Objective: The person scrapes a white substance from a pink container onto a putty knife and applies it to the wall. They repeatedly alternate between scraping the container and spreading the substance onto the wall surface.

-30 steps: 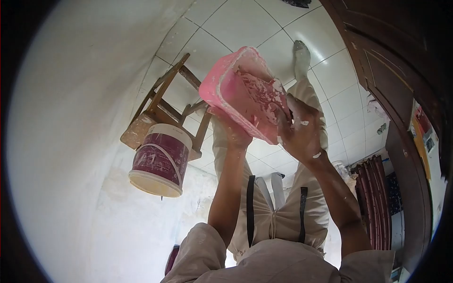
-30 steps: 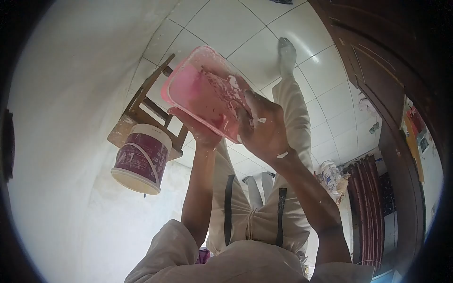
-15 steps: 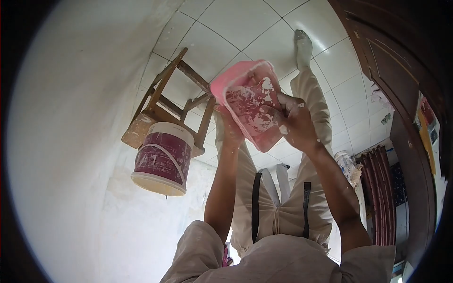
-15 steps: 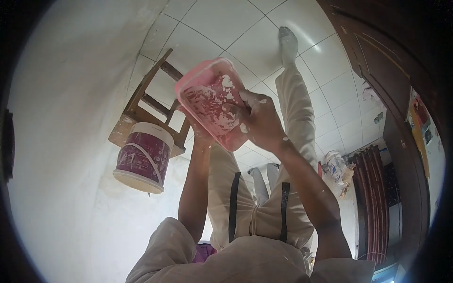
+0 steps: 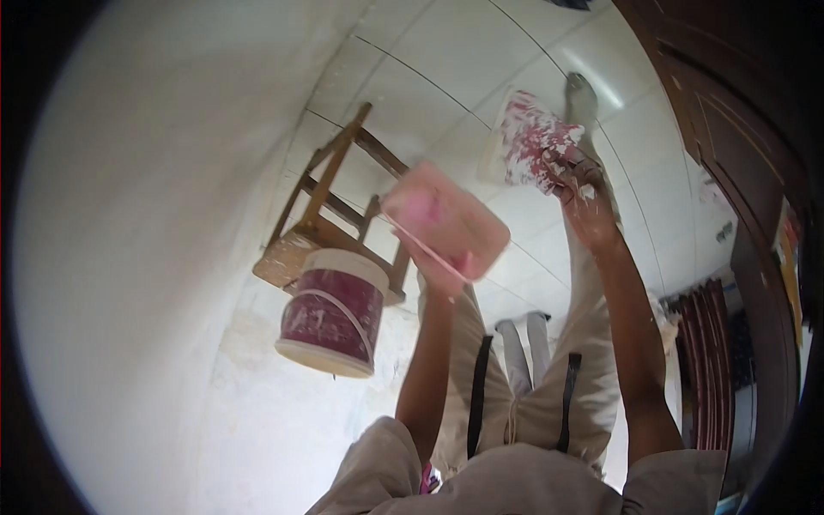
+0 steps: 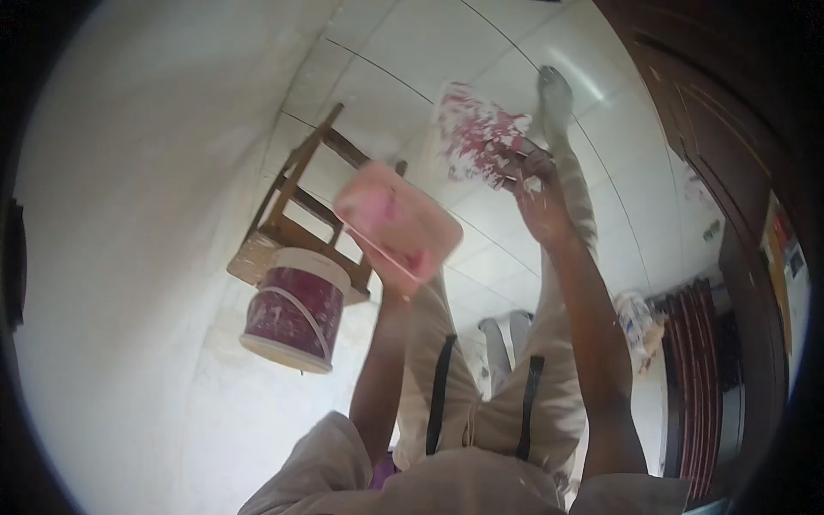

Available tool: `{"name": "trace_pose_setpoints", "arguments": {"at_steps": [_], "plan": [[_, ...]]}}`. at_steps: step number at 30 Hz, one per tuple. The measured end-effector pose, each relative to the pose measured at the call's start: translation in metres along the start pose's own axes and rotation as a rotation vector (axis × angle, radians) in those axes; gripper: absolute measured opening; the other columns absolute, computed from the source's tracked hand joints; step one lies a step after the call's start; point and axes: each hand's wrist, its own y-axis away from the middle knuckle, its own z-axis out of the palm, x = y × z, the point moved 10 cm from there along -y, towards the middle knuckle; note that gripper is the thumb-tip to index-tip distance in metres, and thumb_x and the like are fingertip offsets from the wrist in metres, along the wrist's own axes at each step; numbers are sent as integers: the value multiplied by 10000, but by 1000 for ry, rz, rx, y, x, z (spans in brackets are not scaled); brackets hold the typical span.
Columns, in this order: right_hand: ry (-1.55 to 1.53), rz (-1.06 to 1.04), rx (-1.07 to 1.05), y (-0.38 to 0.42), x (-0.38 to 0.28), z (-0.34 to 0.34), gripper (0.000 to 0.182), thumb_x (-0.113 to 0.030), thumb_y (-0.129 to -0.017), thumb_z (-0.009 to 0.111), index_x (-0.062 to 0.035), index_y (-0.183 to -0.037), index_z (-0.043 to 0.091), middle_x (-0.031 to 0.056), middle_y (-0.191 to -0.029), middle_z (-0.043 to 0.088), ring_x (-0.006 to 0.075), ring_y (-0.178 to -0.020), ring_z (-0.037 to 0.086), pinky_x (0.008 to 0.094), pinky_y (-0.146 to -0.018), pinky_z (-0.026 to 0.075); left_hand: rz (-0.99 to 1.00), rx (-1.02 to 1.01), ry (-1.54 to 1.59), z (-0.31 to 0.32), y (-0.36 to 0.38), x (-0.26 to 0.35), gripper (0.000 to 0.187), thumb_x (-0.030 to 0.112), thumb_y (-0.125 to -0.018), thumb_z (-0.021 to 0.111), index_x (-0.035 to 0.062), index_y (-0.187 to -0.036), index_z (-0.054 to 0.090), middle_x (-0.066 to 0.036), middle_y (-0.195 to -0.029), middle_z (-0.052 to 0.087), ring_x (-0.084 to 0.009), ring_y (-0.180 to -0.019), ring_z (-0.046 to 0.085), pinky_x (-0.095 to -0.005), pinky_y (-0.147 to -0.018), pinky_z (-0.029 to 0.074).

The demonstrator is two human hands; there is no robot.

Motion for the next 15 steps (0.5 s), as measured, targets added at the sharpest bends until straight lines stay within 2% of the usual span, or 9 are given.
{"name": "trace_pose_setpoints", "arguments": {"at_steps": [2,4,6,8,9,11,15], "plan": [[-298,113,-77,-54,33,-1,589,-341,-918,627,14,-1341,421,96,-1238,565,206,-1184,538,361,-978,446,172,58,-151,-9,11,6,841,570,-834,579,165,-1482,228,-66,-1413,376,-237,-1284,404,-399,-1029,403],[-217,142,-27,-127,60,11,467,-250,-936,587,-9,-1313,454,87,-1215,582,189,-1120,577,347,-956,467,204,76,-180,-23,17,-7,832,502,-828,631,174,-1479,230,-52,-1396,383,-234,-1265,412,-391,-1025,399],[-204,135,26,-202,79,41,424,-225,-923,592,-36,-1287,483,78,-1196,590,166,-1038,606,320,-914,491,42,129,-23,-46,26,-41,835,512,-824,631,169,-1476,238,-57,-1400,385,-239,-1270,410,-401,-1035,390],[-107,-9,32,-291,112,58,459,-285,-898,630,-39,-1263,500,84,-1203,589,164,-1011,611,301,-882,502,-177,212,251,-68,48,-82,838,523,-820,632,164,-1473,247,-61,-1403,386,-245,-1275,408,-411,-1045,381],[58,-9,92,-336,133,60,429,-250,-896,625,-40,-1251,509,83,-1210,590,161,-996,614,310,-866,506,-256,252,375,-76,61,-99,840,528,-818,632,162,-1471,251,-63,-1405,387,-247,-1277,406,-416,-1050,377],[331,-27,211,-412,163,72,390,-209,-895,613,-40,-1234,521,82,-1210,593,159,-975,618,319,-843,511,-354,306,548,-88,86,-127,844,539,-814,632,157,-1468,259,-67,-1409,388,-252,-1282,404,-426,-1060,368],[485,-60,301,-480,180,104,347,-184,-901,591,-38,-1210,534,81,-1179,602,160,-955,621,321,-818,512,-447,394,777,-98,108,-159,853,560,-806,633,147,-1462,276,-75,-1416,390,-263,-1292,400,-446,-1079,350]]}}
